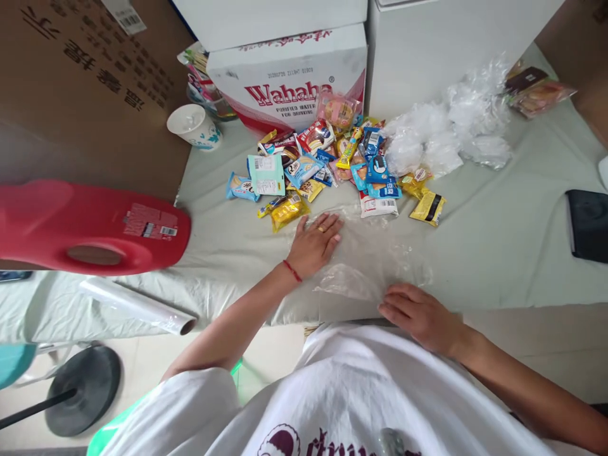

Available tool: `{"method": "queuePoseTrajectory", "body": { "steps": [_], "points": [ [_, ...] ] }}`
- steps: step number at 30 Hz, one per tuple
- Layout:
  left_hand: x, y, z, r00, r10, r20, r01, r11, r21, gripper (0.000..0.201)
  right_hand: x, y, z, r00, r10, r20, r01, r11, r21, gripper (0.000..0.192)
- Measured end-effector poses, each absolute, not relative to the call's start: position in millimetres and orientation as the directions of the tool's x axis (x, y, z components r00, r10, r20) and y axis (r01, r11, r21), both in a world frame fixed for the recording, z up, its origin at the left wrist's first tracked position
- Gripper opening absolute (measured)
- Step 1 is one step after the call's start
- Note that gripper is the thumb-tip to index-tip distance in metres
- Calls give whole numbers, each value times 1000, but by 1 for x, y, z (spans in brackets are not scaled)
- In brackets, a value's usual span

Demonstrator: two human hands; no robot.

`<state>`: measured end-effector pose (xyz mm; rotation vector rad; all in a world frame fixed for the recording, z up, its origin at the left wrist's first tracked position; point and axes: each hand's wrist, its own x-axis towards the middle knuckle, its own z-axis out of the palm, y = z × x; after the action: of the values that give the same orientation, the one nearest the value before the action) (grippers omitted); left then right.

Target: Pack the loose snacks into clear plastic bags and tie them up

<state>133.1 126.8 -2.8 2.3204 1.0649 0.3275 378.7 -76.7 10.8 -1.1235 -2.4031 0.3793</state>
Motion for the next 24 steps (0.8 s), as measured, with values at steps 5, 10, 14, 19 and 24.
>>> {"method": "queuePoseTrajectory", "body": {
  "steps": [5, 10, 14, 19, 24],
  "points": [
    [120, 123, -17, 600, 800, 16, 685, -524, 507, 51, 402, -92, 32, -457, 859, 232, 546, 477, -688, 18],
    [125, 123, -14, 629, 776, -41, 736, -578, 352, 55, 412, -22, 20, 42, 947, 319, 848, 135, -512, 21],
    [116, 128, -15, 624, 780, -57, 770, -600, 216, 58, 412, 18, -6, 3, 996, 87, 962, 21, -274, 31],
    [96, 131, -18, 570, 819, -59, 813, -552, 187, 60, 407, 5, -1, 73, 978, 197, 958, -14, -285, 31],
    [96, 132, -18, 568, 820, -69, 815, -549, 185, 60, 341, 17, 22, -97, 993, 70, 884, 118, -452, 33]
  ]
}}
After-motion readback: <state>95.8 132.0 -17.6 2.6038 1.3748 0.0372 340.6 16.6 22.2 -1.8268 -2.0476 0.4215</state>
